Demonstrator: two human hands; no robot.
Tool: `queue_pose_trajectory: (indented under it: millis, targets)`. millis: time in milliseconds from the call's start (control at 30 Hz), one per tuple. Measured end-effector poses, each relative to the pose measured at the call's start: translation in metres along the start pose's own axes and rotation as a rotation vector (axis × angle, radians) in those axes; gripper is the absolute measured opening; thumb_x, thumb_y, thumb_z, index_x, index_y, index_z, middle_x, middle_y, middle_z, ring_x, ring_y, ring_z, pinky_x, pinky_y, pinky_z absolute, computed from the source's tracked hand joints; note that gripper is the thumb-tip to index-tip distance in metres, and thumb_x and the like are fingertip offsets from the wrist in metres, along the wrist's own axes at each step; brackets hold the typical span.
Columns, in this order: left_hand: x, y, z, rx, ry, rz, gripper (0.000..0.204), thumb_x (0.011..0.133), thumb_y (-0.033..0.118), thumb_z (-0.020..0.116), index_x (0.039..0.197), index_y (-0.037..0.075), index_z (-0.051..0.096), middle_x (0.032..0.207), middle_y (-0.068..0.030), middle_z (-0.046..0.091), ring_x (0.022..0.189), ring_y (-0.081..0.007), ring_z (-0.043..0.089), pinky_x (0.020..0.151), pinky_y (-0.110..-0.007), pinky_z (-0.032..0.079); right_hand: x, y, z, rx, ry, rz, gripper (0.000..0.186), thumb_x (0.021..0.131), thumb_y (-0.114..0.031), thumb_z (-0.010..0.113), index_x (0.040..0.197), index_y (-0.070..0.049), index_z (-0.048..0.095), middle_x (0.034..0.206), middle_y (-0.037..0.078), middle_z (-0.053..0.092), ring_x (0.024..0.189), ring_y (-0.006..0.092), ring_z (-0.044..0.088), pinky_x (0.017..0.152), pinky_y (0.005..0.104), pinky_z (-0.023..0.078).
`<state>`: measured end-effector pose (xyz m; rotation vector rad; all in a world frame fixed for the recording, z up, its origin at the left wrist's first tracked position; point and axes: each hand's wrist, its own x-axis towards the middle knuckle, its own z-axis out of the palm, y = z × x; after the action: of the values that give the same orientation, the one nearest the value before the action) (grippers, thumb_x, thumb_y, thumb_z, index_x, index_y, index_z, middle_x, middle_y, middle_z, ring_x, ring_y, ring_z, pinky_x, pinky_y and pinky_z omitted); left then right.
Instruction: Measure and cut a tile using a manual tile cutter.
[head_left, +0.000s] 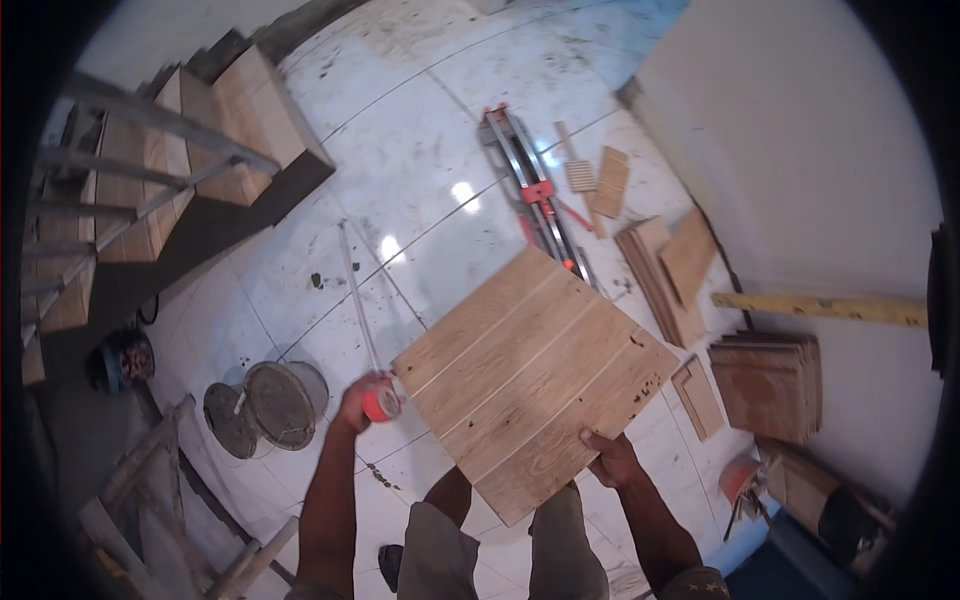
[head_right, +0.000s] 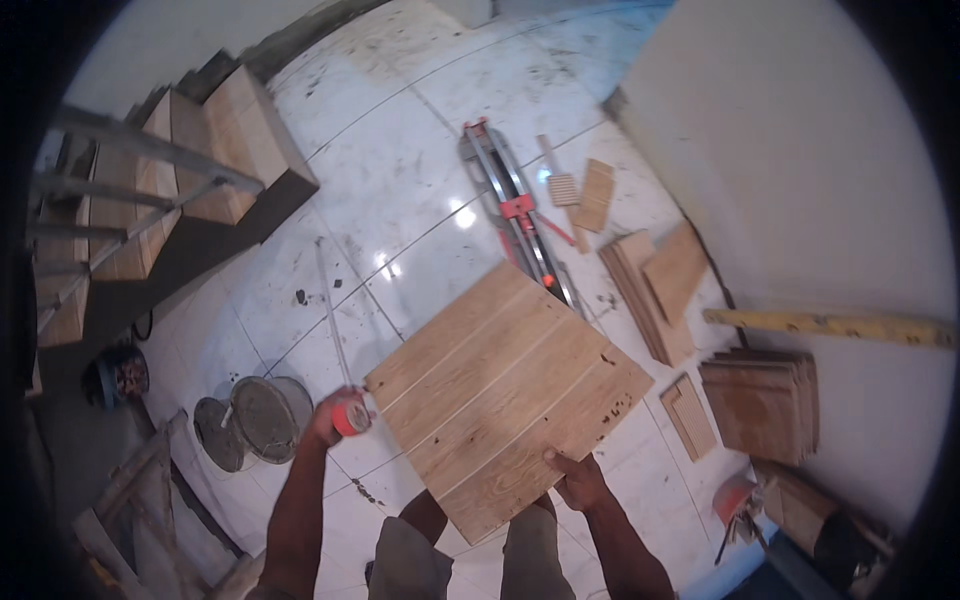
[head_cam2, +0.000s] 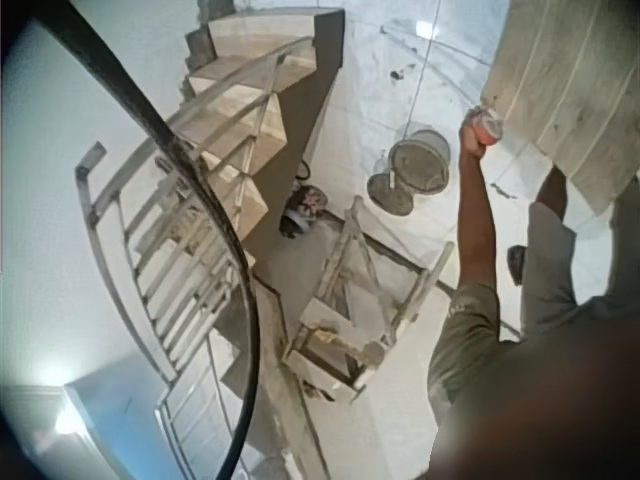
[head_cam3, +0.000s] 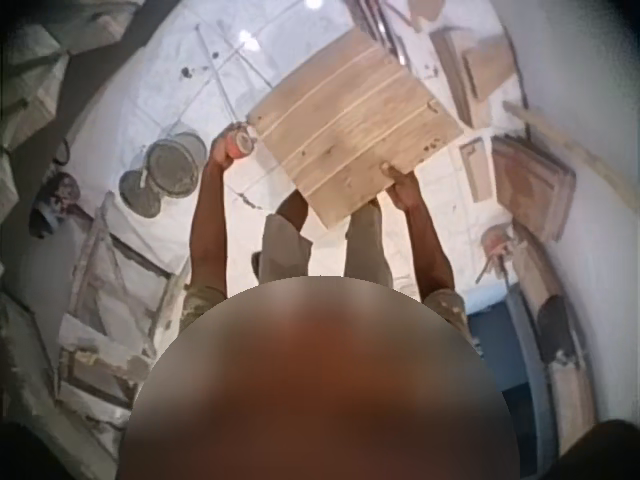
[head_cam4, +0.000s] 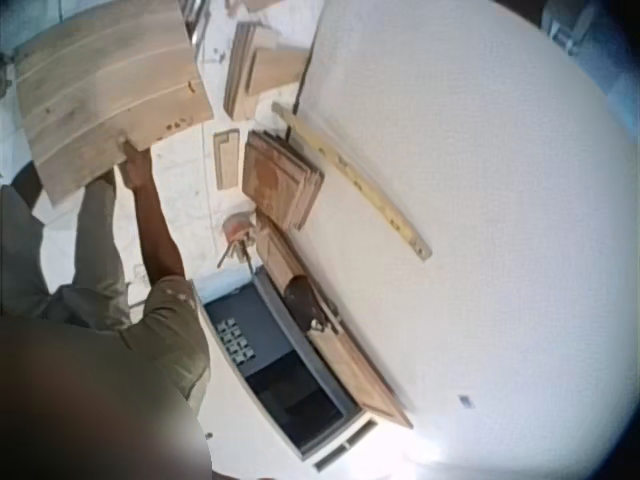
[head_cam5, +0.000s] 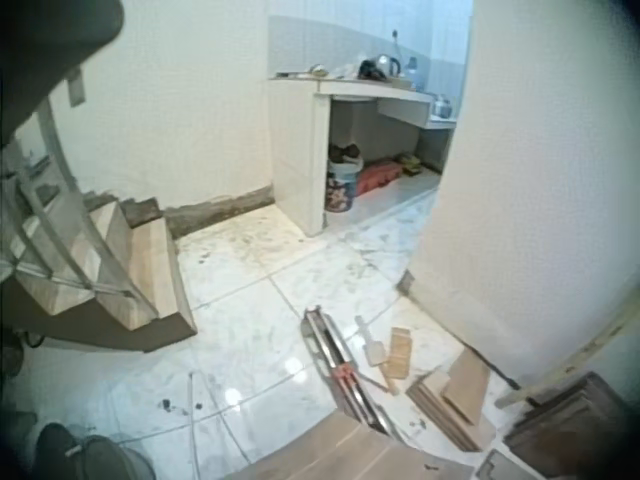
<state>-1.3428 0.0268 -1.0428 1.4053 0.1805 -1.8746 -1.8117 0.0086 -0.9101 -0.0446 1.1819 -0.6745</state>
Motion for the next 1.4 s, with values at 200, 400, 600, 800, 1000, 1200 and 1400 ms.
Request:
queue_pose_trajectory:
  millis: [200,400,600,800,1000,1200,1400]
  targets:
    - [0.065,0.029,-0.123,0.003,-0.039,0.04,0.023,0.096,0.025,0.056,0.1,0.003,0.061,0.096,-0.0125,0.066,0.08,-0.0333,0.07,0.066,-0.044,0.059,0.164,0.035,-0.01,-0.3,-0.252,0.151,0.067,0.086,-0.012,0.075,0.143,-0.001,0.041,0.134,0.015,0.057,0.126,0.0286,0.054,0.106,0.0433,0.046]
    - [0.114,-0.017,-0.183,-0.129,-0.038,0.067,0.027,0.094,0.029,0.056,0.099,0.003,0.061,0.083,-0.0131,0.066,0.07,-0.0374,0.07,0.06,-0.046,0.059,0.286,0.071,-0.039,-0.495,-0.411,0.082,0.068,0.084,-0.012,0.078,0.14,0.005,0.045,0.132,0.017,0.06,0.122,0.0277,0.058,0.106,0.0417,0.045]
    - [0.156,-0.069,-0.196,-0.385,-0.063,0.11,0.031,0.095,0.031,0.054,0.102,0.003,0.064,0.085,-0.0144,0.069,0.073,-0.0394,0.07,0.066,-0.049,0.059,0.342,0.09,-0.075,-0.498,-0.477,0.111,0.078,0.081,-0.019,0.081,0.144,0.003,0.041,0.137,0.016,0.057,0.126,0.0288,0.055,0.109,0.0438,0.041]
    - [0.184,-0.139,-0.215,-0.347,0.064,0.181,0.034,0.098,0.035,0.046,0.102,0.005,0.063,0.085,-0.0132,0.07,0.077,-0.0386,0.07,0.074,-0.05,0.058,0.392,0.068,-0.088,-0.623,-0.586,0.125,0.085,0.08,-0.023,0.082,0.148,0.002,0.038,0.142,0.018,0.053,0.134,0.0299,0.048,0.113,0.045,0.036]
    - [0.15,-0.181,-0.201,-0.435,-0.042,0.219,0.031,0.096,0.035,0.051,0.104,0.006,0.062,0.086,-0.0134,0.068,0.083,-0.0379,0.069,0.072,-0.049,0.057,0.437,0.048,-0.084,-0.73,-0.617,0.236,0.078,0.083,-0.018,0.08,0.147,0.0,0.04,0.139,0.014,0.056,0.129,0.0254,0.053,0.108,0.0398,0.042]
    - [0.133,-0.249,-0.196,-0.441,0.11,0.316,0.032,0.095,0.033,0.05,0.108,0.005,0.059,0.085,-0.0171,0.066,0.082,-0.0407,0.069,0.07,-0.053,0.057,0.446,0.046,-0.064,-0.754,-0.703,0.368,0.076,0.084,-0.018,0.08,0.147,-0.001,0.041,0.139,0.013,0.057,0.129,0.0234,0.053,0.108,0.0388,0.043]
    - [0.112,-0.281,-0.195,-0.173,0.215,0.319,0.032,0.097,0.025,0.048,0.109,-0.002,0.057,0.089,-0.0176,0.067,0.082,-0.0373,0.07,0.076,-0.048,0.059,0.457,0.053,-0.045,-0.896,-0.567,0.286,0.076,0.082,-0.028,0.084,0.14,0.004,0.048,0.128,0.014,0.064,0.115,0.0231,0.063,0.099,0.0377,0.05]
